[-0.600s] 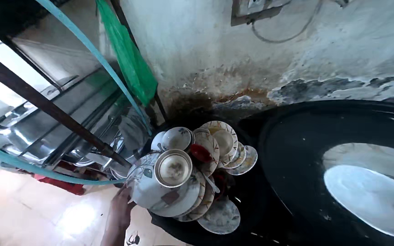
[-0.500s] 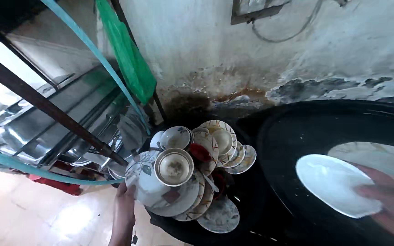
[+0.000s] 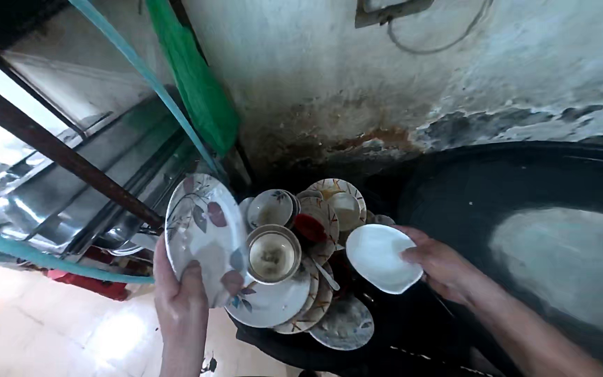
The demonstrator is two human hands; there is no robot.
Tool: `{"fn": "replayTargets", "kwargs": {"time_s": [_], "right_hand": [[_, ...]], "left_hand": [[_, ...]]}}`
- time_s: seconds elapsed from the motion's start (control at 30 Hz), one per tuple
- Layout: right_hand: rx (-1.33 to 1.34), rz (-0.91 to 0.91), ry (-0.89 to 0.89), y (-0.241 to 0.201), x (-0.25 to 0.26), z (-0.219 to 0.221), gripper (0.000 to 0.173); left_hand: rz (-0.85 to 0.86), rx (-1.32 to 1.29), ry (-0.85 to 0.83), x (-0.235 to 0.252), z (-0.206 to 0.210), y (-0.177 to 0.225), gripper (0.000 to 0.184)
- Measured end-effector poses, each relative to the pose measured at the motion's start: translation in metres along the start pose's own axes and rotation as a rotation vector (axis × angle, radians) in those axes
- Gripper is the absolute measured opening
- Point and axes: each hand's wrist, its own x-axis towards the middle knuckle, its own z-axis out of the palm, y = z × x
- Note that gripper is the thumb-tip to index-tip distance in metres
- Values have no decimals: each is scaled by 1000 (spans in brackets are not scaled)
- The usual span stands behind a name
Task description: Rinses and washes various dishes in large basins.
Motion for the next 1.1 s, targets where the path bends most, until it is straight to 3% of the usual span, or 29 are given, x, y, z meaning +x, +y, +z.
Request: {"fn": "replayTargets", "kwargs": {"time_s": [0.17, 0.37, 0.63, 0.83, 1.0, 1.1], "right_hand": [[-106, -44, -4, -16, -5, 16, 59], [-246, -113, -33, -43, -13, 31, 55], [-259, -116, -28, -43, -12, 33, 54], [-425, -157, -14, -44, -14, 40, 53], [-512, -411, -41, -45, -11, 55, 51], [-517, -675, 81, -36, -8, 40, 47]], "left_hand": [[-536, -474, -78, -21, 60, -35, 52], [-795, -668, -121, -51, 122, -43, 59], [-869, -731, -111, -46, 139, -33, 54], [-911, -736, -108, -49, 138, -36, 49], [-914, -763, -102, -52, 143, -30, 45], [-916, -759, -103, -52, 140, -24, 44]]}}
